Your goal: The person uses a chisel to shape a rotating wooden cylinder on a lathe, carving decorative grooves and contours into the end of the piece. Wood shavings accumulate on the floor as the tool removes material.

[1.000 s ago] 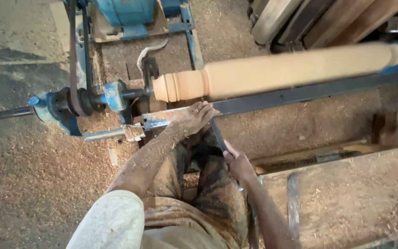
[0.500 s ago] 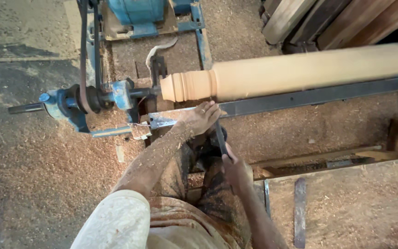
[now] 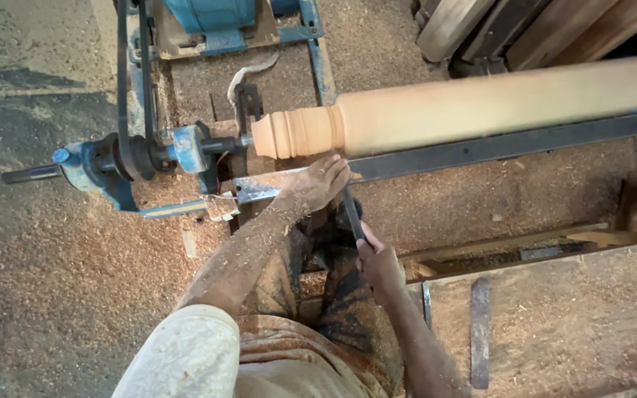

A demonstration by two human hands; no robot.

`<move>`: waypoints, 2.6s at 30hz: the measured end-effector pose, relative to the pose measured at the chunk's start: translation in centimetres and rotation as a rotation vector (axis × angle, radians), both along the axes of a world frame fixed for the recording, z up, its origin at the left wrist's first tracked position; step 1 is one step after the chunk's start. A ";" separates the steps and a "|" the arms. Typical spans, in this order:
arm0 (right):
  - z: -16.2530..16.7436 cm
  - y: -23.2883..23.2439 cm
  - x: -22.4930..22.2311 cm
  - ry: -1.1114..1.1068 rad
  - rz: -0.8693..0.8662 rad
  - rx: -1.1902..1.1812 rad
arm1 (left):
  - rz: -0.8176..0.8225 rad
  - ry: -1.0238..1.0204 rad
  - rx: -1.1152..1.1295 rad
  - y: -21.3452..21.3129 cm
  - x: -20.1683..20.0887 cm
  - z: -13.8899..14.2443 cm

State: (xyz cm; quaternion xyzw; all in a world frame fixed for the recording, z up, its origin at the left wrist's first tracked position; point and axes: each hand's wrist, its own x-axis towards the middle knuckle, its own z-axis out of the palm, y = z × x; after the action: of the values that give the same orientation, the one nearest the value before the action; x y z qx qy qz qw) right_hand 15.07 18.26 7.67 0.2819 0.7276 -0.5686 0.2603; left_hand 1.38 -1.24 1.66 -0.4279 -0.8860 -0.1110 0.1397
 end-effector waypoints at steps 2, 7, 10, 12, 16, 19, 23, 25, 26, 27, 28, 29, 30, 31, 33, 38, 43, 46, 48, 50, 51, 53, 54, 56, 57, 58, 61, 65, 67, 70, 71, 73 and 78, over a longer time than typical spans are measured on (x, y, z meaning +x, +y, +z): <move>0.5 -0.5 0.0 -0.064 -0.027 0.004 | 0.001 0.006 -0.019 -0.2 0.2 0.0; 1.6 -2.0 -0.1 -0.059 -0.081 0.002 | 0.031 0.050 0.049 -0.5 0.5 0.2; 2.3 -2.7 0.0 -0.065 -0.099 -0.039 | 0.032 0.139 -0.077 -0.7 0.7 0.6; 2.8 -2.8 0.3 -0.150 -0.036 0.045 | 0.078 -0.034 0.010 -0.6 0.9 0.9; 2.5 -3.4 1.4 -0.029 -0.038 0.012 | 0.133 -0.261 -0.091 -0.5 1.2 1.1; 1.6 -3.3 1.6 0.156 0.046 0.061 | -0.004 0.007 0.015 -0.5 0.8 0.8; 0.8 -2.8 1.4 0.091 -0.013 0.030 | 0.041 -0.012 0.023 -0.2 0.3 0.6; 0.8 -2.6 0.7 0.063 -0.003 0.046 | 0.031 -0.057 -0.056 -0.1 -0.1 0.7; 1.0 -2.4 0.5 0.034 0.009 0.064 | 0.036 -0.124 -0.050 0.0 -0.1 0.9; 1.1 -2.4 0.0 0.009 0.027 0.081 | 0.046 -0.186 -0.046 -0.2 -0.2 1.0; 1.3 -2.4 -0.2 -0.030 0.018 0.091 | 0.051 -0.252 -0.043 -0.3 0.0 1.2; 1.5 -2.4 -0.4 -0.075 0.000 0.103 | 0.052 -0.215 -0.028 -0.3 0.1 1.3; 1.6 -2.4 -0.6 -0.110 -0.017 0.114 | 0.055 -0.168 -0.013 -0.4 0.2 1.3; 1.7 -2.5 -0.9 -0.074 -0.012 0.074 | 0.065 -0.114 0.002 -0.5 0.1 1.3; 1.9 -2.4 -1.0 -0.030 -0.011 0.001 | 0.056 -0.081 0.026 -0.4 0.1 1.1; 1.7 -1.8 -0.9 -0.041 0.048 0.032 | 0.086 -0.067 0.019 -0.2 0.1 1.5; 1.5 -1.9 0.0 0.008 0.061 0.061 | 0.103 -0.091 0.061 -0.4 1.0 3.0; 2.1 -2.3 -0.3 -0.029 0.009 -0.004 | 0.087 -0.116 0.086 -0.5 1.1 3.5; 2.8 -2.2 -0.5 0.033 0.018 -0.054 | 0.122 -0.183 0.046 -0.3 1.5 3.8; 3.7 -1.7 -0.7 -0.042 0.069 0.029 | 0.150 -0.130 -0.023 0.1 2.0 4.5; 4.0 -1.3 0.0 -0.083 0.090 0.067 | 0.158 -0.061 -0.074 0.2 2.7 4.8; 4.1 -0.8 1.9 0.036 0.241 0.343 | 0.174 0.032 -0.118 0.0 4.0 5.3; 3.7 -0.7 3.4 0.082 0.314 0.478 | 0.162 0.030 -0.111 -0.2 5.2 5.3; 2.4 -0.4 7.4 0.457 0.352 0.665 | 0.160 -0.080 -0.054 -1.0 8.4 5.1; 1.5 -0.5 8.5 0.649 0.367 0.755 | 0.163 -0.178 -0.002 -1.6 10.0 5.0; 0.2 -1.1 8.9 0.606 0.294 0.655 | 0.160 -0.283 0.045 -2.2 11.6 5.0; -2.0 -3.0 8.9 0.546 0.278 0.432 | 0.155 -0.343 -0.052 -3.7 14.7 5.9; 1.3 -3.2 7.8 0.464 0.750 0.425 | 0.080 -0.574 -0.158 -4.7 15.5 8.7; 4.8 -3.2 7.6 0.334 0.906 0.568 | 0.148 -0.986 -0.437 -4.6 15.8 9.7; 9.4 -3.1 7.8 0.475 0.935 0.897 | 0.006 -0.663 -0.060 -3.1 15.6 9.9; 10.5 -2.9 8.1 0.779 0.804 0.997 | 0.029 -0.654 0.030 -2.4 15.3 9.8; 11.2 -2.8 8.9 1.196 0.509 1.162 | 0.075 -0.636 0.217 -0.5 14.7 9.6; 6.1 -3.7 9.0 0.994 0.119 0.263 | 0.321 -1.335 0.968 4.7 15.2 8.1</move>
State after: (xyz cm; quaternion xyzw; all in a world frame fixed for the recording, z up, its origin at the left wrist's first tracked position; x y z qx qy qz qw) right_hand 24.05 14.60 13.74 -0.0339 0.8436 -0.5217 -0.1225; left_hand 16.63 3.47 9.77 -0.0339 -0.6873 -0.6877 -0.2315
